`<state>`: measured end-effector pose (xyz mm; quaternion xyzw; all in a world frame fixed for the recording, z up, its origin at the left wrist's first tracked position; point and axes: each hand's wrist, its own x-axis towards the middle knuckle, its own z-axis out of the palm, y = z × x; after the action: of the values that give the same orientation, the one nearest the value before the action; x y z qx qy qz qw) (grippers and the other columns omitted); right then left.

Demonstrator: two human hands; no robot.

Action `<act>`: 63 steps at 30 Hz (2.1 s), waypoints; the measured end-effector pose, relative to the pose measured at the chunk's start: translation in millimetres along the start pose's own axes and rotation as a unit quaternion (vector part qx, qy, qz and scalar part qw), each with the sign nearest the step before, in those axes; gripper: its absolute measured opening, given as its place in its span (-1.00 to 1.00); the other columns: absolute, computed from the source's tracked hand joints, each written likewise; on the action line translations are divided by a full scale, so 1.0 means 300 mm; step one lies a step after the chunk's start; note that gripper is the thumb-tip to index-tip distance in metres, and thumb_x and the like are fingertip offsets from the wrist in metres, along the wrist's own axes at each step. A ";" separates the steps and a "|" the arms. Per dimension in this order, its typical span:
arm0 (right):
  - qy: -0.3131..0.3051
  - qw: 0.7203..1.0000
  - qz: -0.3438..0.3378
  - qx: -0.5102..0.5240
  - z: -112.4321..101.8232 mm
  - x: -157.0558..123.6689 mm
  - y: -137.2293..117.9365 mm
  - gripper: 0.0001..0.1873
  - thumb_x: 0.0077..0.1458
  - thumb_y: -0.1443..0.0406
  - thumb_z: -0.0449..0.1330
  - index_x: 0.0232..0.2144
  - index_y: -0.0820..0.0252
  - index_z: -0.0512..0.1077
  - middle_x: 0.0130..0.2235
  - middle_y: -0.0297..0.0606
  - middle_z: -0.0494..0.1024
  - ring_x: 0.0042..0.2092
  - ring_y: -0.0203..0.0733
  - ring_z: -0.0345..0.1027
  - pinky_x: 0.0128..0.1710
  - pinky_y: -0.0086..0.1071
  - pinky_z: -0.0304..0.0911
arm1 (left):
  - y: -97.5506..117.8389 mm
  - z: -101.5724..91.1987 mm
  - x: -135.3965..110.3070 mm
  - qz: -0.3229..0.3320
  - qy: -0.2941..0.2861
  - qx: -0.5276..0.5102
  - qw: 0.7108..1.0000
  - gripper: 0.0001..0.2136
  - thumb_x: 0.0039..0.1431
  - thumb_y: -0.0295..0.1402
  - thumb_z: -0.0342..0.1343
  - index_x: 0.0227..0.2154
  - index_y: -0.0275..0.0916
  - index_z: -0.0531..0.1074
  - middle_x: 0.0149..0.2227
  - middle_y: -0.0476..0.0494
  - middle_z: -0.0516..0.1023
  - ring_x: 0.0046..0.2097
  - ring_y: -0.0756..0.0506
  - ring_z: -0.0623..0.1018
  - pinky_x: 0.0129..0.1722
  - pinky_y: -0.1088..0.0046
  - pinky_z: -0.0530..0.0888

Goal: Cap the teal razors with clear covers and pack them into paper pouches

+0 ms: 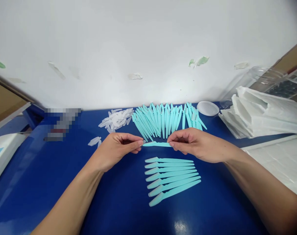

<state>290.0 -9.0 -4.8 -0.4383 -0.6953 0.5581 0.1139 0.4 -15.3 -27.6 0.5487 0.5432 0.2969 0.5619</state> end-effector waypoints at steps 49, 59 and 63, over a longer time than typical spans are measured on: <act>0.256 0.904 0.046 -0.340 0.020 0.379 -0.077 -0.78 0.07 0.30 0.21 -0.59 0.18 0.50 -0.58 -0.20 0.47 -0.37 -0.04 0.42 -0.31 -0.23 0.21 | -0.019 -0.295 0.023 0.130 0.302 0.443 0.834 -0.65 0.25 -0.08 0.11 -0.14 -0.18 0.65 -0.21 -0.11 0.64 -0.35 -0.09 0.52 -0.26 0.39 0.39; 0.057 0.997 0.028 -0.045 -0.055 0.108 -0.067 -0.77 0.23 0.16 0.14 -0.38 0.17 0.43 -0.44 -0.34 0.48 -0.44 -0.32 0.30 -0.46 -0.44 0.18 | -0.035 -0.303 0.016 0.123 0.108 0.451 0.878 -0.70 0.26 -0.16 0.10 -0.06 -0.05 0.65 -0.07 -0.07 0.60 -0.36 -0.05 0.55 -0.31 0.43 0.42; -0.005 0.999 0.044 -0.020 -0.024 0.019 -0.019 -0.77 0.25 0.13 0.16 -0.32 0.17 0.43 -0.40 -0.39 0.39 -0.42 -0.35 0.16 -0.44 -0.43 0.08 | -0.037 -0.279 0.015 0.141 0.084 0.546 0.822 -0.68 0.30 -0.18 0.04 -0.06 -0.05 0.65 -0.06 -0.13 0.57 -0.15 -0.18 0.55 -0.19 0.34 0.43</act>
<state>288.5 0.0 0.7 -0.4680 -0.6867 0.5508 0.0772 -79.9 10.9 -23.3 0.8093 0.5780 0.0731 0.0744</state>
